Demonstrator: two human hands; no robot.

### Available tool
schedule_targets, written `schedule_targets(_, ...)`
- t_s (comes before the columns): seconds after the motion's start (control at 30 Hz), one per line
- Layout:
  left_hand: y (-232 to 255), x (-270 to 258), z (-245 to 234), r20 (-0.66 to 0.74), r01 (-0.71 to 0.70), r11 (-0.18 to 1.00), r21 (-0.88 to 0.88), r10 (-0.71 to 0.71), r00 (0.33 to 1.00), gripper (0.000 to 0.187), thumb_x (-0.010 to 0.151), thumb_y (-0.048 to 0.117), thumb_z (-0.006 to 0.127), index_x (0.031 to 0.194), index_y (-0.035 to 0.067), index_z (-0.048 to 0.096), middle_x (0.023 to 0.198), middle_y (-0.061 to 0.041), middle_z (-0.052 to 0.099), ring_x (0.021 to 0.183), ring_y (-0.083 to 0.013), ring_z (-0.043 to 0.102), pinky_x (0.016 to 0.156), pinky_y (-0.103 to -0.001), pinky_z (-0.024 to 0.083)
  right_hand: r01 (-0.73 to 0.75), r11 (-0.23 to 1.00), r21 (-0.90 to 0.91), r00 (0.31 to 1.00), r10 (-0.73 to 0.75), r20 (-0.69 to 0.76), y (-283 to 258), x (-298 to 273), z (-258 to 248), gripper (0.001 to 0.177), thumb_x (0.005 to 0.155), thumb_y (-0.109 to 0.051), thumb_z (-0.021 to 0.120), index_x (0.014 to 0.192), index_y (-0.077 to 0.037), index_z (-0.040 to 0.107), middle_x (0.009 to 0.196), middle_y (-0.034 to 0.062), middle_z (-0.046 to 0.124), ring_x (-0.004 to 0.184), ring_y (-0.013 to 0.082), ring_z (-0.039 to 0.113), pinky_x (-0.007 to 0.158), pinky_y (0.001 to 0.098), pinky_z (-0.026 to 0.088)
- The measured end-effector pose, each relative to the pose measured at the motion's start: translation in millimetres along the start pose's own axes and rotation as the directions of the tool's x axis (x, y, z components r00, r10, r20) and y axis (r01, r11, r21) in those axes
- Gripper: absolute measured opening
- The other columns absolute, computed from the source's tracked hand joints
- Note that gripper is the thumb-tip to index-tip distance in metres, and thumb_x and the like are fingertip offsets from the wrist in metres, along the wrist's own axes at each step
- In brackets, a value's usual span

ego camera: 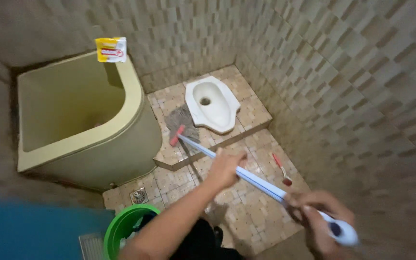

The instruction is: The person mopping the tiled floor in a small bathroom, pushing a mop around a squat toilet and against the walls.

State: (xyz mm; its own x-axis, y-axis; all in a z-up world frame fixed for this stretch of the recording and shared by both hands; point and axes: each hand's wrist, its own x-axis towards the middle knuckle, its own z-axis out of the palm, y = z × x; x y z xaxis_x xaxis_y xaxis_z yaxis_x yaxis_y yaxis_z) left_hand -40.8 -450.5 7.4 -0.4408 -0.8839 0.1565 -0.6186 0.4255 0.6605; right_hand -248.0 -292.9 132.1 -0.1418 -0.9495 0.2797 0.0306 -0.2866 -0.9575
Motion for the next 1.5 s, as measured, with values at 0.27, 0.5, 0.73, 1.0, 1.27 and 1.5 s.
schedule_targets(0.27,-145,29,27,0.129,0.159,0.932,0.325,-0.21,0.969,0.014,0.085,0.019,0.065,0.098,0.021,0.072,0.09,-0.002,0.075,0.096,-0.0235,0.069,0.092,-0.048,0.038,0.052,0.975,-0.214,0.938,0.026,0.345,80,27,72,0.014,0.09,0.006,0.055,0.093,0.0,0.067,0.088,0.0078,0.068,0.073,0.0148,0.065,0.066,0.0287,0.052)
schedule_targets(0.5,-69,71,14,0.039,0.027,1.0,-0.004,-0.027,0.999,0.013,0.088,0.022,0.069,0.099,0.018,0.069,0.076,-0.01,0.07,0.083,-0.0311,0.067,0.087,-0.047,0.043,-0.052,0.989,-0.138,0.991,0.068,0.114,78,117,25,0.01,0.09,0.002,0.057,0.091,0.0,0.067,0.084,0.0078,0.067,0.07,0.0163,0.063,0.066,0.0314,0.052)
schedule_targets(0.73,-90,141,-30,-0.015,0.04,0.997,-0.063,-0.041,0.999,0.018,0.085,0.007,0.064,0.101,0.015,0.066,0.084,-0.007,0.073,0.088,-0.0297,0.067,0.087,-0.047,0.034,-0.054,0.995,-0.082,0.994,0.061,0.089,104,203,14,0.01,0.093,-0.001,0.058,0.09,0.0,0.067,0.082,0.008,0.066,0.069,0.0172,0.062,0.069,0.0341,0.053)
schedule_targets(1.0,-128,250,-66,-0.19,0.249,0.968,-0.025,-0.249,0.95,0.04,0.066,0.001,0.063,0.103,0.015,0.063,0.071,-0.009,0.065,0.08,-0.0291,0.065,0.079,-0.047,0.033,-0.103,0.99,-0.098,0.988,0.113,0.105,153,271,34,0.012,0.095,-0.005,0.058,0.088,0.0,0.066,0.079,0.0081,0.064,0.069,0.0183,0.06,0.072,0.0372,0.053)
schedule_targets(1.27,-132,345,-80,-0.34,0.077,0.976,-0.204,-0.144,0.929,0.016,0.083,0.01,0.058,0.096,0.019,0.064,0.065,-0.001,0.054,0.068,-0.0227,0.058,0.076,-0.04,0.032,-0.116,0.986,-0.12,0.992,0.121,0.038,167,328,33,0.016,0.097,-0.009,0.059,0.087,0.001,0.066,0.076,0.0082,0.062,0.068,0.0194,0.059,0.075,0.0404,0.054)
schedule_targets(1.5,-94,387,-75,-0.238,-0.057,0.961,-0.272,-0.009,0.971,0.006,0.08,0.018,0.056,0.084,0.017,0.061,0.059,0.002,0.053,0.07,-0.0191,0.055,0.08,-0.038,0.025,-0.073,0.989,-0.131,0.984,0.05,-0.169,132,340,-23,0.021,0.099,-0.013,0.059,0.085,0.001,0.065,0.073,0.0083,0.061,0.067,0.0203,0.057,0.078,0.0431,0.055)
